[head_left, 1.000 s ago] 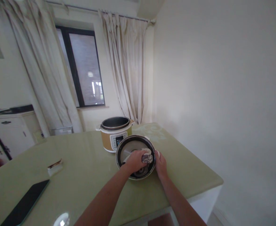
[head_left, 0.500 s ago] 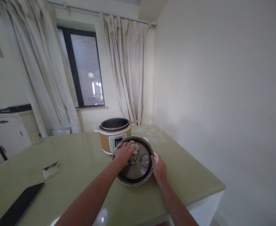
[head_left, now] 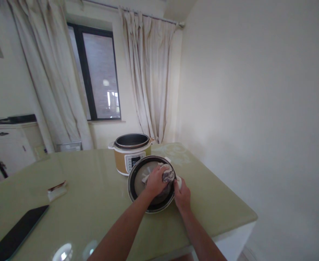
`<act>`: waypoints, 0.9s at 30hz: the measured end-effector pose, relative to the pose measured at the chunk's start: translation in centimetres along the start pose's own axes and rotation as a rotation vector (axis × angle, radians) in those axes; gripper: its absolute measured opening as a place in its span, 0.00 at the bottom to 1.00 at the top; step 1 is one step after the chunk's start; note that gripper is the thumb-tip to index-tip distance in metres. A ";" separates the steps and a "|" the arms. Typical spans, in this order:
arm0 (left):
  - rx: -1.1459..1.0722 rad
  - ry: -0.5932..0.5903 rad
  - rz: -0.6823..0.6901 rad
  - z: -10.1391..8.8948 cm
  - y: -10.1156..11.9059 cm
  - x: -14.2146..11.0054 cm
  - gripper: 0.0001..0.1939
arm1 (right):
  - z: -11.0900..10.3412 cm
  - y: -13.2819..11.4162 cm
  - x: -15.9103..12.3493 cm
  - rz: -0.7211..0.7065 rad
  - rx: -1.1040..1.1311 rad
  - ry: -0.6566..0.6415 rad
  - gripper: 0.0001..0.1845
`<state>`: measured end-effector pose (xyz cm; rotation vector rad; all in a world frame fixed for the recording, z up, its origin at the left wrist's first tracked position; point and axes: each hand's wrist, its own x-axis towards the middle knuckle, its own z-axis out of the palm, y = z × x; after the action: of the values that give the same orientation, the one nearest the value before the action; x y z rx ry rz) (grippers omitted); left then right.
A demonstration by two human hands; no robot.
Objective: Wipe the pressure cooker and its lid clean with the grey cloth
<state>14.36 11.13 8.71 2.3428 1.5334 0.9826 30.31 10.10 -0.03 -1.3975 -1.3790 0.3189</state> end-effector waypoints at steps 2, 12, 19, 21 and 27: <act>0.000 -0.080 0.044 -0.6 0.0 -0.2 0.23 | 0.1 0.2 0.0 0.008 -0.005 0.004 0.34; 0.118 -0.404 0.102 -3.9 -1.8 -1.0 0.22 | 0.5 0.8 0.8 0.090 0.164 -0.043 0.31; 0.343 -0.736 0.138 -7.2 -2.3 0.1 0.27 | 0.7 0.8 0.9 0.101 0.168 -0.040 0.30; 0.478 -0.714 0.108 -8.0 -2.2 0.3 0.26 | 0.7 0.8 0.8 0.098 0.171 -0.043 0.31; 0.675 -0.329 0.000 -7.8 -2.8 0.6 0.27 | 0.5 0.4 0.3 0.093 0.190 -0.034 0.30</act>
<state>7.68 11.35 13.63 2.7235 1.9214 0.0367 30.22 10.74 -0.34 -1.3057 -1.2781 0.5238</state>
